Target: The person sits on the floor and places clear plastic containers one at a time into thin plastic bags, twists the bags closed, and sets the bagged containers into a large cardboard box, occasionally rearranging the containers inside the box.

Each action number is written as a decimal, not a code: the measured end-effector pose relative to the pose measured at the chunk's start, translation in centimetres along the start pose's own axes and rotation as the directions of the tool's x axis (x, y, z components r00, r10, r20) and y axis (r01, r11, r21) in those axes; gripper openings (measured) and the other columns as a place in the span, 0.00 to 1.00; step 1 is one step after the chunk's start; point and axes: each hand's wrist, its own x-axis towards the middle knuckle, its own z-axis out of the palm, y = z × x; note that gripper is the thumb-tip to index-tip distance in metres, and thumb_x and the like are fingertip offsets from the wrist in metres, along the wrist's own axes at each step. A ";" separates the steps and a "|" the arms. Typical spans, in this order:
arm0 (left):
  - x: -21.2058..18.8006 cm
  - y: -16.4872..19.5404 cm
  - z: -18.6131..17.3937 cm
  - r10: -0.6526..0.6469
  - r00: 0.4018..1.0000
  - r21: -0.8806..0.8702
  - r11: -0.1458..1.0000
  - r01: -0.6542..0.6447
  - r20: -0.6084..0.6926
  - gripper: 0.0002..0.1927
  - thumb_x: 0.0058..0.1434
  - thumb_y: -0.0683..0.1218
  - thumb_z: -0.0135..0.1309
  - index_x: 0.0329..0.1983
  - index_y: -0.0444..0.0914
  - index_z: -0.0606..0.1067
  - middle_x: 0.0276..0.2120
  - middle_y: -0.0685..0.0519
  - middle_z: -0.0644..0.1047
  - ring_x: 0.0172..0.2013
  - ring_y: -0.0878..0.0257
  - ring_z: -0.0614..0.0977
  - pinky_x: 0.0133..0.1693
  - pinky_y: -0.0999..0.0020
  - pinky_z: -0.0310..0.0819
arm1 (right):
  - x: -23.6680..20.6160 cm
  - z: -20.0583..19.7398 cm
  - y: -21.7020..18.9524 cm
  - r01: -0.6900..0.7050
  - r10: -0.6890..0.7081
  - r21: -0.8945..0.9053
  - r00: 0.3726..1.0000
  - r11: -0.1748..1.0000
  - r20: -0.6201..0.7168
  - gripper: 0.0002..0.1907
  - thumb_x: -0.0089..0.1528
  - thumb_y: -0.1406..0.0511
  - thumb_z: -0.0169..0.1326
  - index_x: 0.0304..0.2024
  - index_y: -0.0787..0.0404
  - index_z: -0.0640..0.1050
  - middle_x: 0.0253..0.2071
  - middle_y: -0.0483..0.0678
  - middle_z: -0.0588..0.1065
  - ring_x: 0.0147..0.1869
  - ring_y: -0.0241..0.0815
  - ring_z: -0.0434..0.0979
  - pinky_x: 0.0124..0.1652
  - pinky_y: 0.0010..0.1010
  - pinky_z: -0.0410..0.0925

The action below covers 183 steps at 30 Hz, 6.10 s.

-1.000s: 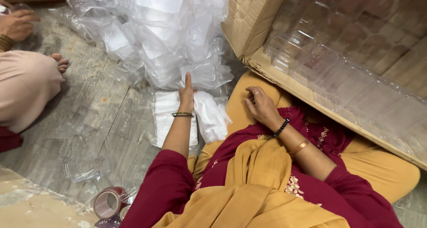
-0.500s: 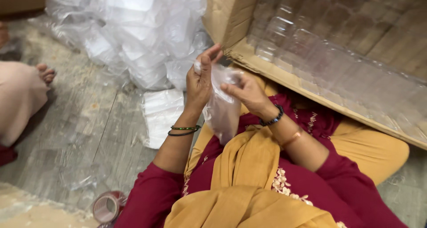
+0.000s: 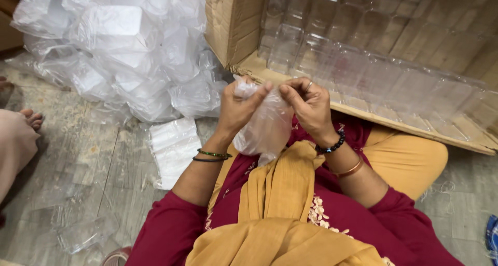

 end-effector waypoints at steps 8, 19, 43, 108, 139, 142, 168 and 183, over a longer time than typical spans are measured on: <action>-0.4 -2.2 1.7 -0.193 0.981 -0.162 0.967 0.195 0.028 0.10 0.65 0.48 0.61 0.35 0.38 0.77 0.27 0.64 0.75 0.28 0.75 0.71 0.30 0.79 0.64 | -1.2 -0.6 2.4 0.118 -0.113 0.116 0.993 0.986 -0.046 0.08 0.73 0.64 0.57 0.42 0.63 0.78 0.39 0.39 0.73 0.40 0.27 0.68 0.41 0.20 0.64; 1.4 -8.3 0.1 -0.229 0.684 -0.511 0.513 0.690 0.693 0.13 0.70 0.51 0.59 0.44 0.36 0.77 0.33 0.53 0.79 0.26 0.71 0.75 0.25 0.79 0.69 | -2.0 -6.9 5.8 -0.480 0.539 0.560 0.840 0.675 0.071 0.07 0.66 0.64 0.54 0.45 0.59 0.75 0.35 0.40 0.76 0.35 0.28 0.74 0.33 0.20 0.70; -0.6 -15.7 -2.6 -0.615 0.778 -0.239 0.743 0.625 0.124 0.08 0.65 0.50 0.57 0.41 0.42 0.81 0.28 0.59 0.77 0.27 0.69 0.75 0.28 0.73 0.70 | -2.8 -3.7 13.7 -0.393 0.420 0.268 0.906 0.880 -0.051 0.11 0.69 0.67 0.45 0.47 0.64 0.77 0.43 0.43 0.78 0.44 0.32 0.77 0.45 0.23 0.71; -1.5 -2.3 3.0 -0.102 0.994 -0.084 0.991 0.105 0.041 0.14 0.69 0.48 0.63 0.34 0.32 0.78 0.25 0.57 0.74 0.29 0.73 0.72 0.32 0.76 0.66 | -1.6 -2.6 3.5 -0.072 0.077 0.511 0.997 0.857 0.011 0.07 0.70 0.67 0.55 0.43 0.65 0.80 0.39 0.44 0.81 0.39 0.30 0.76 0.41 0.23 0.71; -1.9 -4.3 5.5 -0.171 0.972 -0.194 0.960 0.202 0.163 0.11 0.67 0.50 0.55 0.34 0.38 0.77 0.27 0.66 0.77 0.30 0.77 0.73 0.34 0.78 0.69 | -3.4 -3.6 4.6 -0.117 0.175 0.561 0.983 0.820 -0.051 0.05 0.70 0.65 0.51 0.40 0.61 0.74 0.38 0.46 0.78 0.41 0.35 0.78 0.45 0.28 0.73; -2.2 -4.7 5.9 -0.216 0.948 -0.333 0.898 0.287 0.233 0.12 0.70 0.50 0.54 0.35 0.38 0.75 0.28 0.66 0.74 0.30 0.77 0.70 0.33 0.78 0.64 | -3.7 -3.4 4.8 -0.141 0.208 0.661 0.978 0.737 -0.024 0.05 0.71 0.65 0.51 0.41 0.60 0.72 0.35 0.46 0.77 0.38 0.35 0.77 0.41 0.28 0.73; 4.2 -14.0 9.3 -0.451 0.710 -0.124 0.792 0.597 0.540 0.09 0.63 0.40 0.55 0.46 0.39 0.77 0.34 0.54 0.80 0.32 0.68 0.80 0.34 0.71 0.76 | -7.4 -17.7 7.5 -0.251 0.229 -0.231 0.966 0.940 -0.117 0.14 0.65 0.66 0.59 0.50 0.67 0.77 0.37 0.46 0.77 0.39 0.33 0.74 0.38 0.25 0.68; 8.4 -11.5 16.9 -0.302 0.752 -0.419 0.681 0.600 0.586 0.16 0.64 0.49 0.56 0.53 0.39 0.77 0.43 0.53 0.80 0.40 0.65 0.79 0.40 0.69 0.73 | 1.7 -18.9 8.2 -0.014 0.027 0.028 0.822 1.000 -0.569 0.11 0.77 0.63 0.53 0.43 0.63 0.75 0.31 0.43 0.73 0.30 0.36 0.67 0.31 0.32 0.62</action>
